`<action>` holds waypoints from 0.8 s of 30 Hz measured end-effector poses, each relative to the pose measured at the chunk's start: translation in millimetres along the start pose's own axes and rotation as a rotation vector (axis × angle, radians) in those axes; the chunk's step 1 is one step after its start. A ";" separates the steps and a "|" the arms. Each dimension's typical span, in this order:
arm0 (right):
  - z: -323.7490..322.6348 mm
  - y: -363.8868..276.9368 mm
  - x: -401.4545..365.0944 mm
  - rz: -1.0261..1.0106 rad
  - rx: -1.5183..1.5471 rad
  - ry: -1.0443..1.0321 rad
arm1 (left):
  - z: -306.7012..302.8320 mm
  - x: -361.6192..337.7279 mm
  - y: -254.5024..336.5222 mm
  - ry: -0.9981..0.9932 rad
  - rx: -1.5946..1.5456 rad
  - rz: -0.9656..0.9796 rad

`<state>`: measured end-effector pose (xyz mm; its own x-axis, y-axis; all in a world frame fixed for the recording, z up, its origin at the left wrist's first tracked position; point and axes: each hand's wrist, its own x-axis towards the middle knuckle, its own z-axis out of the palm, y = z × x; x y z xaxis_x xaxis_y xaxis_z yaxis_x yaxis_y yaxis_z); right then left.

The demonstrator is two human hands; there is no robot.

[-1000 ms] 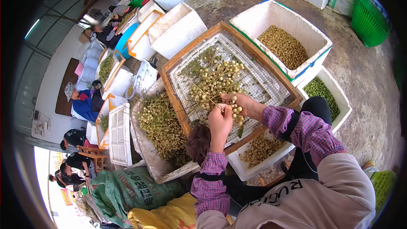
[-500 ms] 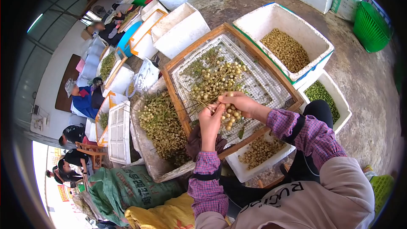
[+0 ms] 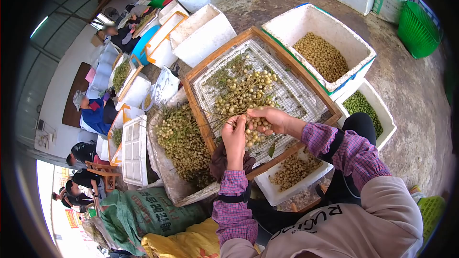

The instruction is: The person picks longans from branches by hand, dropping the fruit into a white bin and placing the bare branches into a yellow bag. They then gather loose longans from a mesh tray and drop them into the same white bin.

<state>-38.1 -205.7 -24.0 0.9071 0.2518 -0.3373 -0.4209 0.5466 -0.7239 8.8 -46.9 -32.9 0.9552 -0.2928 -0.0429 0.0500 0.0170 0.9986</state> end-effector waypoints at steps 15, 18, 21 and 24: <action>-32.8 -2.0 16.8 -0.076 0.342 0.085 | -15.8 4.9 -7.2 0.281 0.882 0.288; -27.8 0.6 14.9 -0.049 0.575 0.126 | -15.0 1.5 13.0 0.348 0.820 0.445; -20.2 -2.7 8.9 -0.023 0.577 0.066 | -0.7 -13.5 43.1 0.340 0.834 0.710; -7.3 -6.3 2.4 0.068 0.477 0.074 | 4.9 -11.2 49.3 0.016 0.833 0.920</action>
<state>-33.3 -214.3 -24.6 0.8676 0.2519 -0.4287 -0.4158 0.8403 -0.3478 -0.8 -47.4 17.0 0.5407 -0.4822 0.6893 -0.8354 -0.4041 0.3726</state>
